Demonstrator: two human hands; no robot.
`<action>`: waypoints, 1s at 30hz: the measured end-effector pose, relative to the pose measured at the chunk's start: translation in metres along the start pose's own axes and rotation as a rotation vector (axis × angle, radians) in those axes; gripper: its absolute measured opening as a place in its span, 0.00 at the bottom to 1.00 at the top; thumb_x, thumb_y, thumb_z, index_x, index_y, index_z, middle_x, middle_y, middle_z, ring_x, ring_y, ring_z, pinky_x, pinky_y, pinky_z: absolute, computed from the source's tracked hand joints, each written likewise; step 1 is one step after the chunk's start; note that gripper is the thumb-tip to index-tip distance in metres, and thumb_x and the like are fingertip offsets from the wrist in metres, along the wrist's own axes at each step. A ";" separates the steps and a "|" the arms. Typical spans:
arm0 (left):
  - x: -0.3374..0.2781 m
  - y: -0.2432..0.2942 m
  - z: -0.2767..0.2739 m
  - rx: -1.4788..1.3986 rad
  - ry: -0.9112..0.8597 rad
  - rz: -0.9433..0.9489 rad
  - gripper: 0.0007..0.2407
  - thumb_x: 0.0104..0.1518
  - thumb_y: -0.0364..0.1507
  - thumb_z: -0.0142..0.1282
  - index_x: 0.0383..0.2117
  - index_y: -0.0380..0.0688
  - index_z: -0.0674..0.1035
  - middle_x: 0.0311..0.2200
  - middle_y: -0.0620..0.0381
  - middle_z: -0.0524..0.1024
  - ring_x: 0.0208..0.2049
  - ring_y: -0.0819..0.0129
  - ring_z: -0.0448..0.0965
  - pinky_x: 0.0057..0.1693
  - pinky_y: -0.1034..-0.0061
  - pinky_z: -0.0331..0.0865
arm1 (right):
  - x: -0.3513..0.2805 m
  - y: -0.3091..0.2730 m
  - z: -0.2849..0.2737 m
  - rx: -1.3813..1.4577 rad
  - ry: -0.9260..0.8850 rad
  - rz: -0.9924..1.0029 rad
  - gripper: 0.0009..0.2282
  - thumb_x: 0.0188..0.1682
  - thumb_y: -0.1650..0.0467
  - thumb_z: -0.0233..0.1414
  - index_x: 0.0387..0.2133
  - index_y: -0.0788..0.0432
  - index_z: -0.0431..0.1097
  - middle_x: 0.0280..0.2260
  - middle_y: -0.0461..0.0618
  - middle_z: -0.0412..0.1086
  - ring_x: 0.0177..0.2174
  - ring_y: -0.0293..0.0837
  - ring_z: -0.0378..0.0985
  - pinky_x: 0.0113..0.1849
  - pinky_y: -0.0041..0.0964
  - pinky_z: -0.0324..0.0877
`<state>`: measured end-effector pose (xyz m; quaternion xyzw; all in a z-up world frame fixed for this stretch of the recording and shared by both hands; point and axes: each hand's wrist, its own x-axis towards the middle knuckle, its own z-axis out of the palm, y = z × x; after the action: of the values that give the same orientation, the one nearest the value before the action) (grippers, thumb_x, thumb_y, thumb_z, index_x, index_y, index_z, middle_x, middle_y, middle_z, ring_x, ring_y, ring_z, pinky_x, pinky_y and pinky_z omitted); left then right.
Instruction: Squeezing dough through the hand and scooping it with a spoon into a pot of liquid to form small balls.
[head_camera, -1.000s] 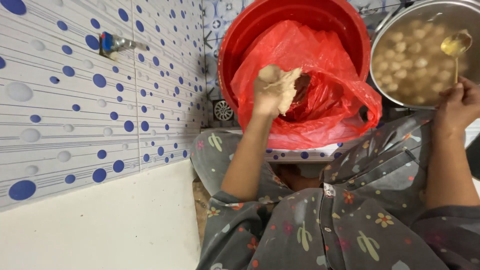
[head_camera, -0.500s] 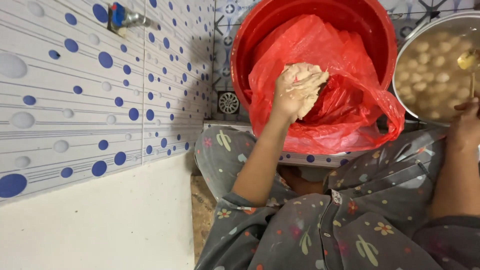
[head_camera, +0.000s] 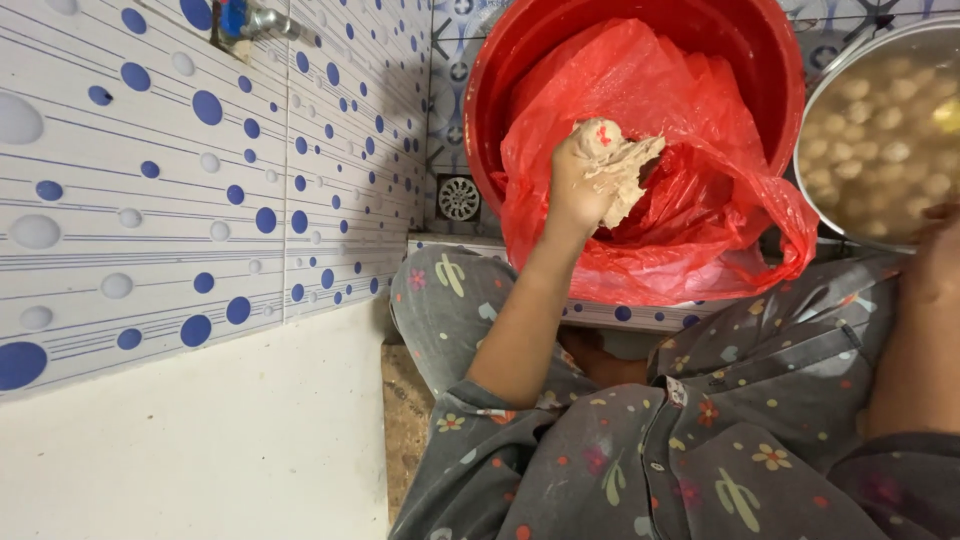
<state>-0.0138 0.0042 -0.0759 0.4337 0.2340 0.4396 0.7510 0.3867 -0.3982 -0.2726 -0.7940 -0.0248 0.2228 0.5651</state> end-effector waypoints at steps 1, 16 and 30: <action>0.000 0.004 0.007 -0.001 -0.004 0.003 0.11 0.43 0.13 0.65 0.26 0.39 0.74 0.21 0.56 0.74 0.32 0.73 0.79 0.35 0.76 0.78 | -0.004 -0.008 0.002 0.003 0.003 -0.004 0.07 0.62 0.56 0.43 0.39 0.39 0.64 0.25 0.33 0.55 0.29 0.30 0.63 0.21 0.35 0.49; -0.034 0.109 0.069 0.850 0.088 0.168 0.14 0.46 0.40 0.66 0.21 0.45 0.75 0.20 0.57 0.73 0.27 0.67 0.74 0.41 0.71 0.74 | -0.328 -0.356 0.224 -0.075 -0.523 -0.734 0.02 0.65 0.82 0.56 0.44 0.67 0.73 0.32 0.49 0.68 0.26 0.35 0.62 0.31 0.27 0.63; -0.037 0.077 0.052 1.008 0.025 0.035 0.20 0.47 0.27 0.71 0.47 0.43 0.77 0.37 0.48 0.85 0.40 0.50 0.85 0.46 0.62 0.77 | -0.342 -0.359 0.258 -0.371 -0.435 -0.916 0.02 0.63 0.80 0.62 0.45 0.71 0.79 0.18 0.45 0.59 0.20 0.34 0.53 0.25 0.29 0.53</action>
<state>-0.0301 -0.0326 0.0159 0.7410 0.4190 0.2898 0.4375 0.0573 -0.1400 0.0975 -0.7239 -0.5239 0.1046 0.4365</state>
